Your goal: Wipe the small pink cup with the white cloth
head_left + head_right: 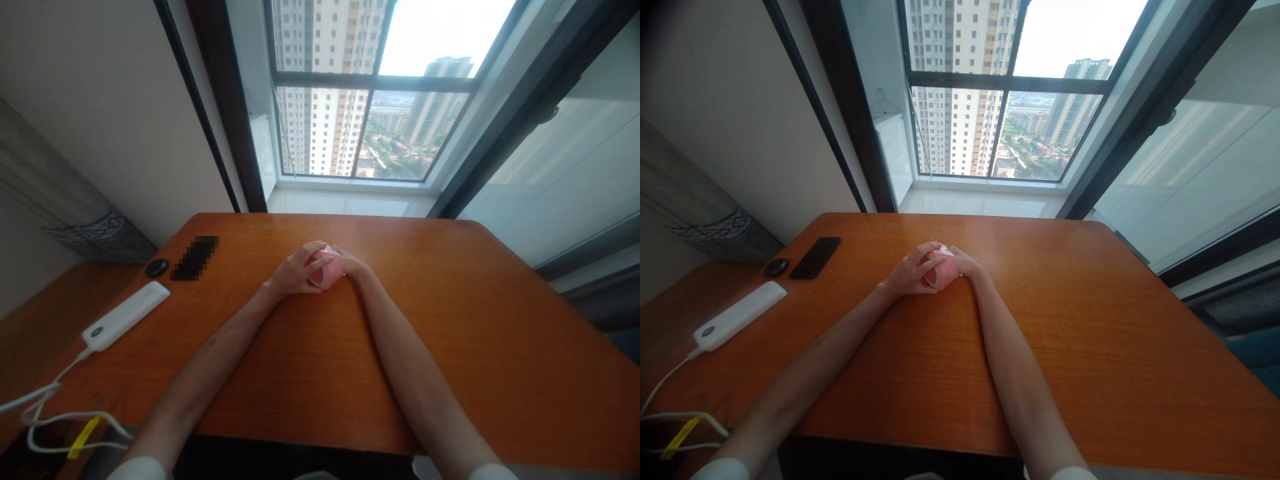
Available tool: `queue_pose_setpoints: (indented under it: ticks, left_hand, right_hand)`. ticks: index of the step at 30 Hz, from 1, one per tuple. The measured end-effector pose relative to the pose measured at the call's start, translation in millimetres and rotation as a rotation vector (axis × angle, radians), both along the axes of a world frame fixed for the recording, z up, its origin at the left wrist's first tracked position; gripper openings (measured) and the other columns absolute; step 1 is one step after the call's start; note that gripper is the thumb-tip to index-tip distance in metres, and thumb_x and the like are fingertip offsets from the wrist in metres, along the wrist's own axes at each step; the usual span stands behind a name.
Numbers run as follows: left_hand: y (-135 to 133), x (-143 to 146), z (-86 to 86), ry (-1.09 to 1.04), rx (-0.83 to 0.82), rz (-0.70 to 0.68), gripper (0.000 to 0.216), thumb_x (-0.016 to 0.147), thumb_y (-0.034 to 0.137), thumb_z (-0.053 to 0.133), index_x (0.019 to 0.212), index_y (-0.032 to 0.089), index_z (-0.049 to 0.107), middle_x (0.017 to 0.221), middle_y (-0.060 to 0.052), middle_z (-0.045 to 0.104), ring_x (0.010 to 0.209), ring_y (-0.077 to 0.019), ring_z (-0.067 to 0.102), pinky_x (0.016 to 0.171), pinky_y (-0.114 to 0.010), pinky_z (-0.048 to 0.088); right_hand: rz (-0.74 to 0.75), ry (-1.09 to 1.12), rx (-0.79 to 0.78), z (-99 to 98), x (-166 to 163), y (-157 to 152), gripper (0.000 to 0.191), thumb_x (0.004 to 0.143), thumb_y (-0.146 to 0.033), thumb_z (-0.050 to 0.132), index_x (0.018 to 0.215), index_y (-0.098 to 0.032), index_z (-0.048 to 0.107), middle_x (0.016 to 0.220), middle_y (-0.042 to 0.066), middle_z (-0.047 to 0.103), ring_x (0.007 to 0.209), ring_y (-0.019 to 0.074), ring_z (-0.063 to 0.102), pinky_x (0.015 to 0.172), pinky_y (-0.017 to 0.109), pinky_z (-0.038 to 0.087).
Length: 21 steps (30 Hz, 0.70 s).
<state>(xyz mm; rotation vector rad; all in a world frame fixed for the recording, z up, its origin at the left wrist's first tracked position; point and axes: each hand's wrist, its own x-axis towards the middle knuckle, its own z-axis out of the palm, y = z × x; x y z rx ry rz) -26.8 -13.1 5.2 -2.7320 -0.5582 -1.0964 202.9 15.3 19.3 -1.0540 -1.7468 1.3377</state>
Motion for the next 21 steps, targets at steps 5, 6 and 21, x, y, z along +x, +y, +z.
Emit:
queue_pose_setpoints:
  ticks: [5,6,21]
  left_hand:
    - [-10,3,5.3,-0.101,-0.154,0.065,0.1,0.08,0.048,0.095,0.164,0.027,0.046,0.166,-0.021,0.05,0.153,-0.0401,0.056,0.111,-0.054,0.064]
    - [-11,4,6.3,-0.114,-0.173,0.068,0.1,0.08,0.048,0.095,0.164,0.028,0.045,0.166,-0.021,0.051,0.153,-0.0397,0.056,0.111,-0.053,0.064]
    - [-17,14,16.9,-0.331,-0.524,0.172,0.101,0.071,0.056,0.099,0.154,0.025,0.051,0.149,-0.014,0.066,0.134,-0.035,0.07,0.117,-0.05,0.059]
  right_hand:
    - [0.065,0.002,-0.059,-1.6,1,4,0.037,0.065,-0.044,0.09,0.079,-0.022,0.065,0.069,-0.004,0.061,0.065,0.0131,0.051,0.057,0.025,0.044]
    - [0.064,0.013,-0.058,-1.7,1,4,0.037,0.065,-0.045,0.089,0.081,-0.022,0.065,0.07,-0.004,0.062,0.066,0.0134,0.051,0.058,0.026,0.044]
    - [-0.032,0.055,-0.028,-11.2,-11,0,0.033,0.064,-0.044,0.082,0.07,-0.022,0.058,0.067,-0.004,0.057,0.067,0.0117,0.043,0.059,0.025,0.038]
